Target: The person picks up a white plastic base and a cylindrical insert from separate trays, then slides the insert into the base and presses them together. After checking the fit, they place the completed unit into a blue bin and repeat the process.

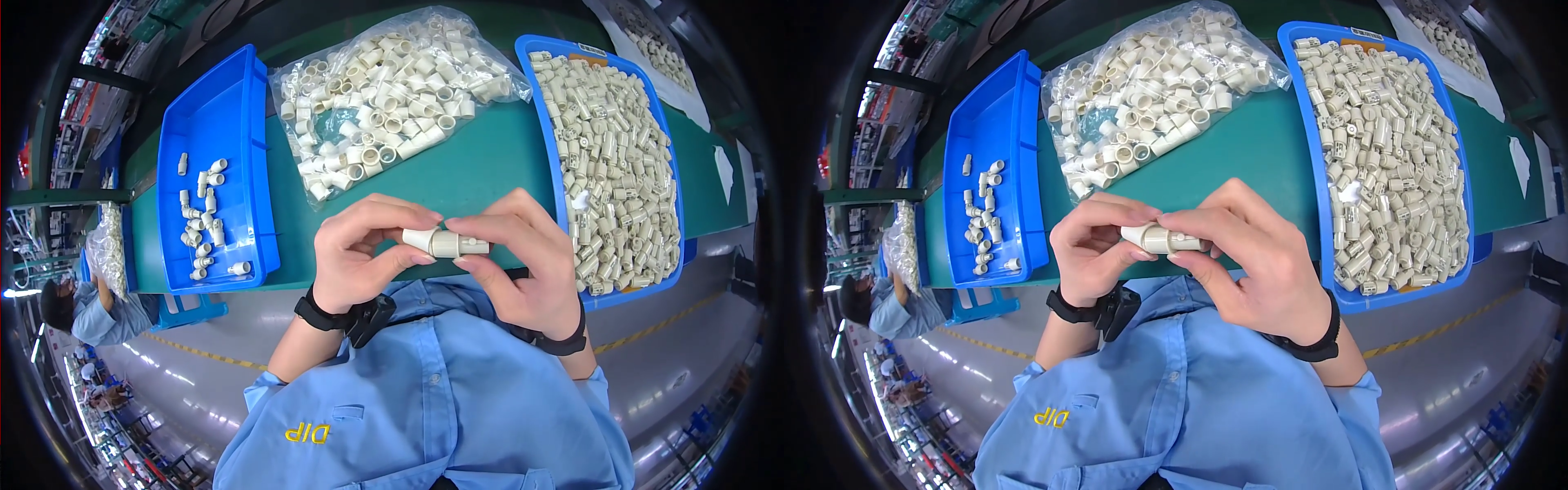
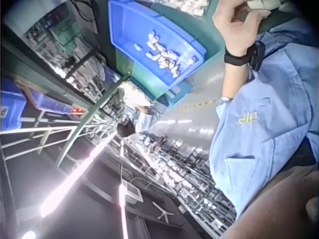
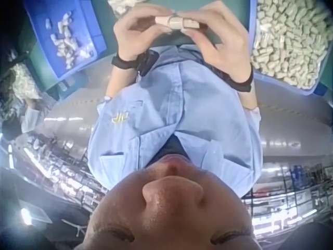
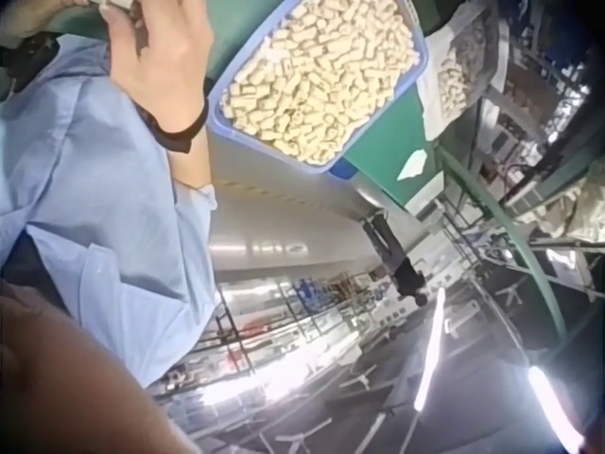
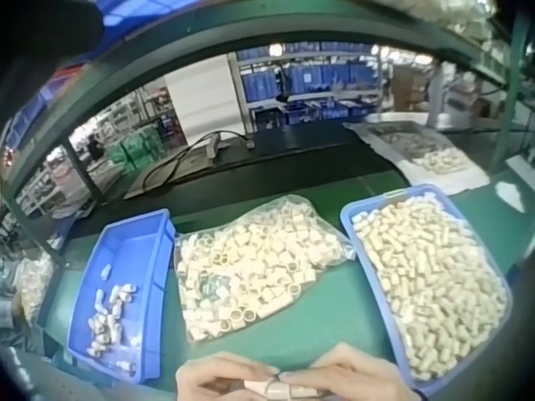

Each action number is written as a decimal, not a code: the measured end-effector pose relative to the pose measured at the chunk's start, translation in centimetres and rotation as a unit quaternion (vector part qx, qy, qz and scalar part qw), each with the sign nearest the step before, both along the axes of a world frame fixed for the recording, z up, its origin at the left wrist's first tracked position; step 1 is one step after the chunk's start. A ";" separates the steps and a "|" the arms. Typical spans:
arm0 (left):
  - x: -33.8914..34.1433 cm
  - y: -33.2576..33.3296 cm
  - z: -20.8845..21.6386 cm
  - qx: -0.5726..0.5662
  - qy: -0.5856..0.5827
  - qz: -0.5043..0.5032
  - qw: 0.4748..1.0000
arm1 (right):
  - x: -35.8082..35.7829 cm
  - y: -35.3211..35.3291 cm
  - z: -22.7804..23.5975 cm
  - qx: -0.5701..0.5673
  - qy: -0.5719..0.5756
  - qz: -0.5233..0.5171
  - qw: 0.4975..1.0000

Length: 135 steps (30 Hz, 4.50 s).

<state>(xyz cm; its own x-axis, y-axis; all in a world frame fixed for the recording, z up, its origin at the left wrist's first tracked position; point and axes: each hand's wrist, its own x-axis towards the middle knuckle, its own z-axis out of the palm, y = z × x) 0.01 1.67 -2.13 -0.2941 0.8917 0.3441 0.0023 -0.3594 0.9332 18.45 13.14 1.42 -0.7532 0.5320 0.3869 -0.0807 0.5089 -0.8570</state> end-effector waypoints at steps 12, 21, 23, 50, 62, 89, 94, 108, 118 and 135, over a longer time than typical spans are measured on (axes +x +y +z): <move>1.2 -0.2 0.2 -0.062 0.129 0.046 0.989 | -0.7 -0.5 0.0 0.000 0.051 0.002 0.999; 1.0 0.0 0.4 -0.082 0.107 0.051 0.990 | -0.3 -0.1 0.1 0.048 0.081 -0.004 0.996; 1.1 -0.2 0.5 -0.089 0.099 0.048 0.990 | -0.2 0.0 0.0 0.062 0.106 0.015 0.992; 2.0 0.1 -0.4 0.014 0.162 0.131 0.978 | -1.5 -1.3 -0.1 0.145 0.126 -0.101 0.976; 1.8 -0.1 -0.3 -0.012 0.202 0.124 0.971 | -2.0 -2.2 0.4 0.124 0.081 -0.149 0.978; 1.7 -0.4 1.4 0.031 0.288 0.124 0.949 | -2.0 -3.2 -0.1 0.049 0.079 -0.127 0.988; 2.0 -1.3 1.4 0.031 0.252 0.097 0.962 | -1.3 -3.4 -0.3 0.064 0.122 -0.063 0.988; 2.4 -3.1 1.6 0.081 0.129 0.074 0.986 | -0.2 -2.2 -2.2 -0.128 0.099 0.086 0.983; 3.7 0.9 0.5 0.029 0.222 0.133 0.965 | 1.2 0.6 -4.2 -0.313 0.040 0.138 0.939; 6.1 3.5 -1.2 -0.085 0.200 0.157 0.963 | 1.1 0.7 -6.4 -0.537 0.182 0.105 0.817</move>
